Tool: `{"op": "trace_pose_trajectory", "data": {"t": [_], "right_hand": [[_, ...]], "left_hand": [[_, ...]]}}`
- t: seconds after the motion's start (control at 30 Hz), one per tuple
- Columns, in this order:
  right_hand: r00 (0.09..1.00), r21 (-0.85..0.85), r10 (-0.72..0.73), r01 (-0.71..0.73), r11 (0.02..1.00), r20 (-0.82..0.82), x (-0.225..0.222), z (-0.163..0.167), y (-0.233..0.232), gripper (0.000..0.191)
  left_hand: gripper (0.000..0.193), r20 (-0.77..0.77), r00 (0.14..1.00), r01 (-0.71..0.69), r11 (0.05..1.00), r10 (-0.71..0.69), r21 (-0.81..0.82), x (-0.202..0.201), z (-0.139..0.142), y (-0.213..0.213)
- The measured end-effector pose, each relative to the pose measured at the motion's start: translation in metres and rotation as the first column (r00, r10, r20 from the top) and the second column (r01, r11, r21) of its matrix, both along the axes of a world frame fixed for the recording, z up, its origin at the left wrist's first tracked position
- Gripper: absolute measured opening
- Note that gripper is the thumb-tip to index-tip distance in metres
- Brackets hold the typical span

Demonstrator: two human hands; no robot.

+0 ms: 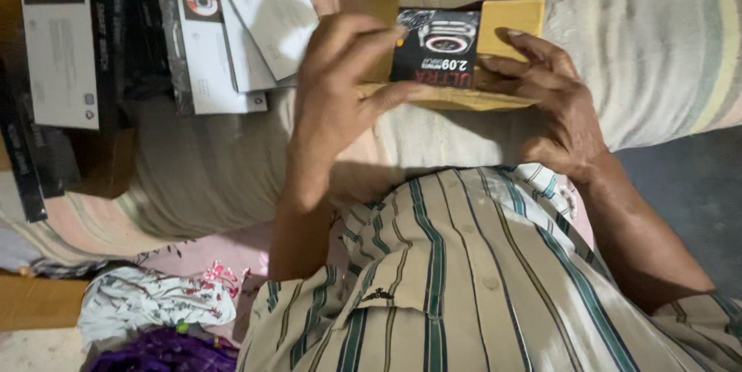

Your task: The person places a smart watch retail box into a yellow padded courier mailer, folds the flap closed, and repeatedly presses along the sealed edges with both hands. They then set the sealed mailer aside and handle another box and mailer on the bed.

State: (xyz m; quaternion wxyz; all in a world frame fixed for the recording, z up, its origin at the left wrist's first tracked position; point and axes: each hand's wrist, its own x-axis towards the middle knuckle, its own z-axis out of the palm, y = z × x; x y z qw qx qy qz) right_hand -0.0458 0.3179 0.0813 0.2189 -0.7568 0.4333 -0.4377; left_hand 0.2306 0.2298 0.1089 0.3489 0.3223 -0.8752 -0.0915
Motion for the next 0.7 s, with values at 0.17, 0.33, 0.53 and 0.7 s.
{"op": "trace_pose_trajectory", "data": {"t": [0.17, 0.33, 0.53, 0.7], "right_hand": [[0.906, 0.221, -0.309, 0.251, 0.942, 0.288, 0.027, -0.009, 0.005, 0.061], [0.947, -0.026, -0.315, 0.314, 0.949, -0.064, 0.028, -0.011, 0.002, 0.049], [0.846, 0.474, -0.518, 0.405, 0.782, 0.130, 0.021, -0.004, -0.004, 0.044], [0.945, 0.027, -0.183, 0.182, 0.983, 0.273, 0.013, -0.009, -0.026, 0.078]], "left_hand": [[0.065, -0.451, 0.845, -0.052, 0.884, 0.287, 0.465, 0.009, -0.034, 0.010], [0.037, -0.469, 0.825, -0.121, 0.909, 0.316, 0.399, -0.006, -0.095, -0.009], [0.029, -0.355, 0.906, -0.085, 0.919, 0.233, 0.385, 0.004, -0.108, -0.023], [0.039, -0.324, 0.835, -0.359, 0.887, 0.444, 0.291, -0.011, -0.090, -0.003]]}}
